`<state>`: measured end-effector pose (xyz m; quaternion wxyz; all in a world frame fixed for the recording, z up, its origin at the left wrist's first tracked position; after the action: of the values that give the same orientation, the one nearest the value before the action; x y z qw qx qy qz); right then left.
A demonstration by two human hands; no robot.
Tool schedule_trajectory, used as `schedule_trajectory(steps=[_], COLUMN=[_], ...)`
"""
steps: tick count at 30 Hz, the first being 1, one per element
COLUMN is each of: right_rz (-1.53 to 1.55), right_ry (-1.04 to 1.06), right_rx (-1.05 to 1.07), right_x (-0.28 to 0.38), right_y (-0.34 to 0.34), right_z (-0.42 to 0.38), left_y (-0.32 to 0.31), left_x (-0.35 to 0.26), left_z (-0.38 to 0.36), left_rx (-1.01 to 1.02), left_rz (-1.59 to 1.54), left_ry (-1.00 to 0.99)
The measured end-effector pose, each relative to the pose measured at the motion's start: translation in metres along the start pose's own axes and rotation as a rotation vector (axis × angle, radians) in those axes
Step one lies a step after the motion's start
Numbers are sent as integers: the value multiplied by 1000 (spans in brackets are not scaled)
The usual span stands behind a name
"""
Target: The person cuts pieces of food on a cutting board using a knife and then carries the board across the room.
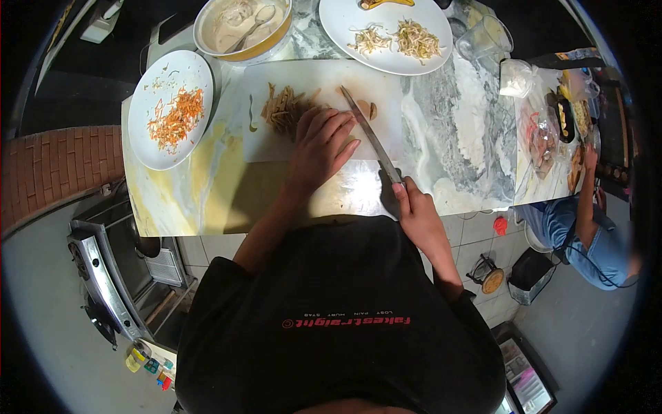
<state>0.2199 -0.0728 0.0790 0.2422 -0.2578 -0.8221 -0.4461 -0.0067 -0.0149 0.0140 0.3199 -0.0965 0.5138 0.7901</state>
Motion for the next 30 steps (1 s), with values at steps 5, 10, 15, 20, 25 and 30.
schedule_trajectory(steps=[5, 10, 15, 20, 25, 30], right_rz=[0, -45, -84, -76, -94, -48], right_ry=[64, 4, 35, 59, 23, 11], right_rx=[-78, -11, -38, -42, -14, 30], right_x=[-3, 5, 7, 9, 7, 0], right_y=[-5, -6, -11, -8, -11, -3], right_z=[-1, -1, -2, -1, 2, 8], left_y=[-1, 0, -2, -1, -2, 2], left_x=[1, 0, 1, 1, 2, 0], left_z=[-1, 0, -1, 0, 0, 3], left_rx=[-17, 1, -3, -1, -17, 18], left_rz=[4, 19, 3, -7, -13, -4], left_ry=[-9, -1, 1, 33, 7, 19])
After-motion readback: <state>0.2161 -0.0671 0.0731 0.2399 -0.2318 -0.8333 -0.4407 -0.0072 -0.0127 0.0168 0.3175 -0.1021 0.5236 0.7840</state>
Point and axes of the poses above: each hand's wrist, its own z-axis towards the middle knuckle, its own y-axis out of the back of the hand, x = y × z, the point moved 2 cm from there along z, towards the middle knuckle, and after that the axes turned 5 degrees about y, right-handed, at the moved point
